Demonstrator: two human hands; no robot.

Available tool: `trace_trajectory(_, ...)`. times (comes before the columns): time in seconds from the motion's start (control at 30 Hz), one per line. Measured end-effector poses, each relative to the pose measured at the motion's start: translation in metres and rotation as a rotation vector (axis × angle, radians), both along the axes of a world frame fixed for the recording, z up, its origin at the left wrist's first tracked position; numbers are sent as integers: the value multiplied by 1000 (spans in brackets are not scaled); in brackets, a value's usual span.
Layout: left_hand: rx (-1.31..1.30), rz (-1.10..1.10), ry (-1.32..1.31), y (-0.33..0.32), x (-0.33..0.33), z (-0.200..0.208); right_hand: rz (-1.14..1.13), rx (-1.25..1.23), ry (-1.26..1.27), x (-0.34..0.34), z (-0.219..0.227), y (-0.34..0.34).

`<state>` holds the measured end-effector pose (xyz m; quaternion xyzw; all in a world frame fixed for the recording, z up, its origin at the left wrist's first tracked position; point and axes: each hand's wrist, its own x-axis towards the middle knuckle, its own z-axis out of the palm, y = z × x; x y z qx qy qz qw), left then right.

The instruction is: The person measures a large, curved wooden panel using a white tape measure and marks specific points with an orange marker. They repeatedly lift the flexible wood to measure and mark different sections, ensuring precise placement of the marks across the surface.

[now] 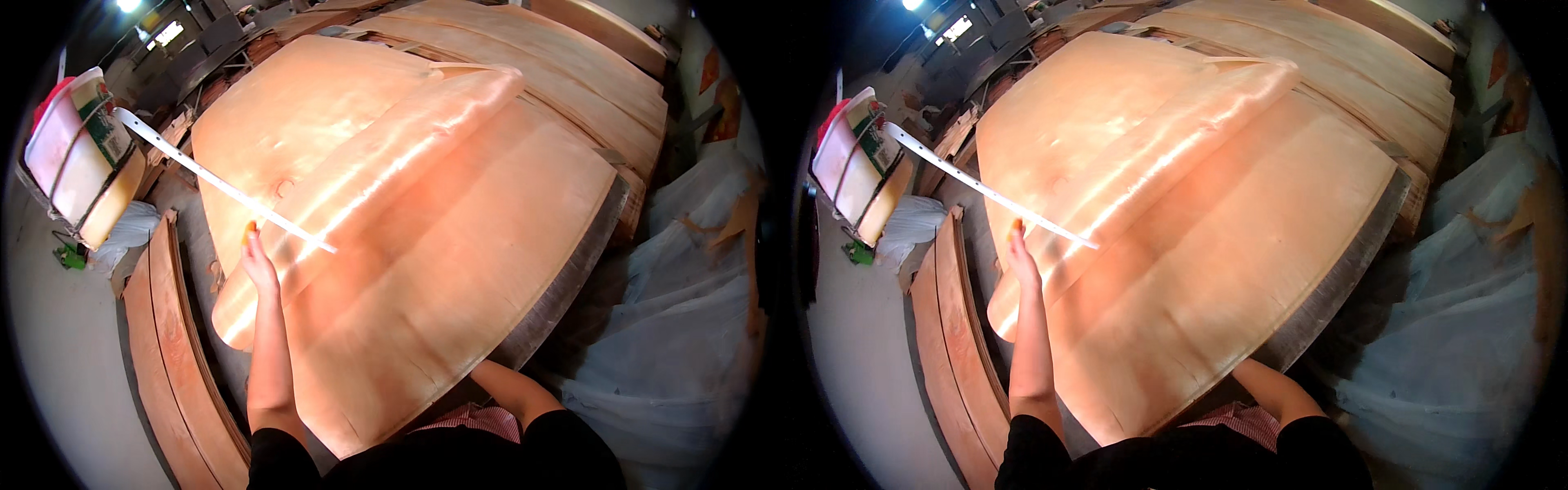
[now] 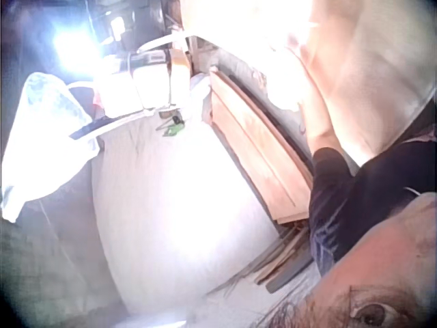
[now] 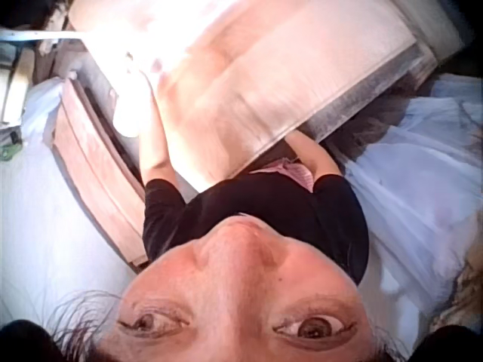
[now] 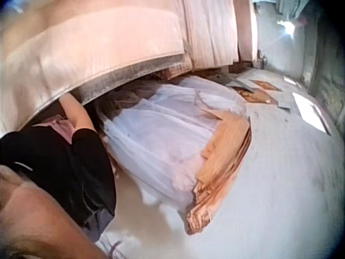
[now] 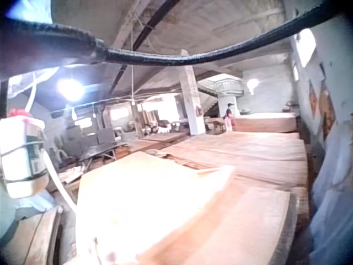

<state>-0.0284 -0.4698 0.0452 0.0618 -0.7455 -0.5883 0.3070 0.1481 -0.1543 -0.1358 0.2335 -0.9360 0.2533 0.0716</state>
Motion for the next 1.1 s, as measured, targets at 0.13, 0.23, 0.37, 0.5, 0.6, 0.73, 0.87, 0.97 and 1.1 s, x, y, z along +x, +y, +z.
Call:
trace_trajectory(0.13, 303, -482, 365, 61, 53, 86, 26, -7, 3, 5, -2, 1)
trace_trajectory(0.23, 109, -224, 354, 84, 79, 97, 26, -10, 4, 8, 0, 2)
trace_trajectory(0.37, 239, -142, 232, 86, 104, 114, 44, -11, 1, 7, 3, 4)
trace_trajectory(0.5, 273, -127, 144, 77, 119, 130, 37, 7, 21, 3, -3, 2)
trace_trajectory(0.6, 285, -188, 111, 56, 132, 139, 34, 21, 38, 0, -5, -2)
trace_trajectory(0.73, 222, -119, 129, 36, 143, 154, 35, 33, 58, -4, -6, -12)
trace_trajectory(0.87, 194, -135, 165, 32, 133, 145, 67, 60, 49, 12, -8, 1)
trace_trajectory(0.97, 217, -79, 181, 35, 139, 149, 217, 88, -91, 50, 0, 21)
trace_trajectory(1.1, 246, -16, 259, 27, 141, 146, 641, 228, -595, 83, 83, 47)
